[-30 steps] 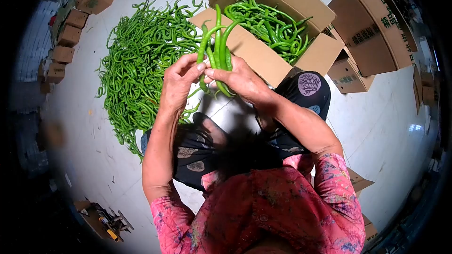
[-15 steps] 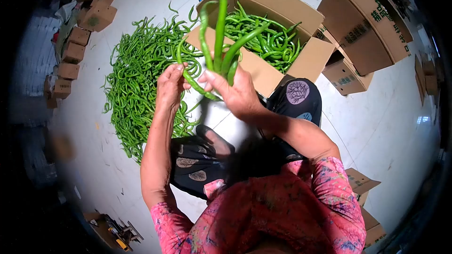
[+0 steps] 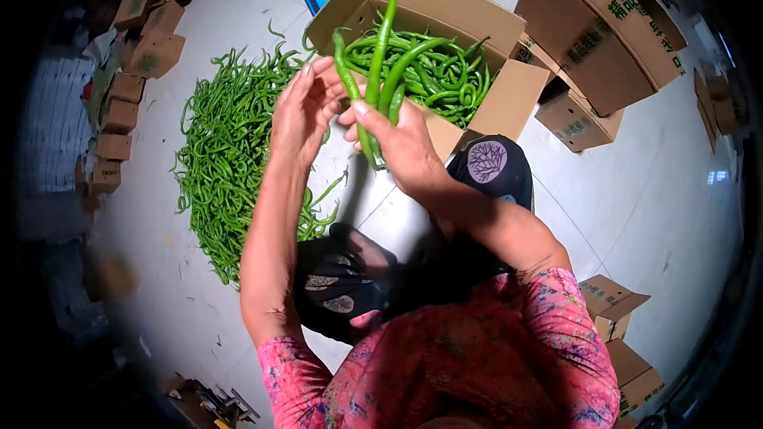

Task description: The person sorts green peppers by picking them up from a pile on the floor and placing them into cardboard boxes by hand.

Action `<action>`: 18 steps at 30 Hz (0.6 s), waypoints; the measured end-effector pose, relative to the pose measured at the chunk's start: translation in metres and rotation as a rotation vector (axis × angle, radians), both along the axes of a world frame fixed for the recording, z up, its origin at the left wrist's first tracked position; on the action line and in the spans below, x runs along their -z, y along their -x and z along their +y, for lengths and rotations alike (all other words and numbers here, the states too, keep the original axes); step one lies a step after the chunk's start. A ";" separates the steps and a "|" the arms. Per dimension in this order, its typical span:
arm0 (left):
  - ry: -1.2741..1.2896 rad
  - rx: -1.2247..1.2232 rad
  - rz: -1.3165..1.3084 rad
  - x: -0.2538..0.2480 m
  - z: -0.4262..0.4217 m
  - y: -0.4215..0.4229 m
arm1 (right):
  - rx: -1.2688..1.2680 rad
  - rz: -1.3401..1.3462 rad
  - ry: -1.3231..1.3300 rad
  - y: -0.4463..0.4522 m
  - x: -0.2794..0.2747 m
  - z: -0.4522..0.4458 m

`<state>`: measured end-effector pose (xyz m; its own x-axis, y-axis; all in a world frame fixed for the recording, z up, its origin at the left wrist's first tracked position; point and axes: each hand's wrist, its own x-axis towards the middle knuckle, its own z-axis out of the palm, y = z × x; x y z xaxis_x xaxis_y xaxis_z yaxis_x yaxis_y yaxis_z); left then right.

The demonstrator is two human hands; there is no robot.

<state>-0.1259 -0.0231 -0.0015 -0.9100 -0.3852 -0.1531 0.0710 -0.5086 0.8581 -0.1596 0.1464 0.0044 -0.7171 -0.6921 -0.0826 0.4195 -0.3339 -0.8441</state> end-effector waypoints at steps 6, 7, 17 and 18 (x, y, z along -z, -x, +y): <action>0.192 -0.009 -0.019 -0.016 0.031 -0.032 | -0.005 0.081 -0.069 -0.006 0.002 -0.008; 0.301 0.008 -0.069 -0.015 0.028 -0.035 | -0.024 0.110 -0.119 -0.006 0.004 -0.008; 0.191 -0.038 -0.032 -0.020 -0.004 -0.050 | 0.124 0.080 -0.097 0.014 -0.008 -0.001; 0.197 -0.020 -0.025 -0.020 -0.008 -0.051 | 0.165 0.052 -0.071 0.019 -0.016 0.003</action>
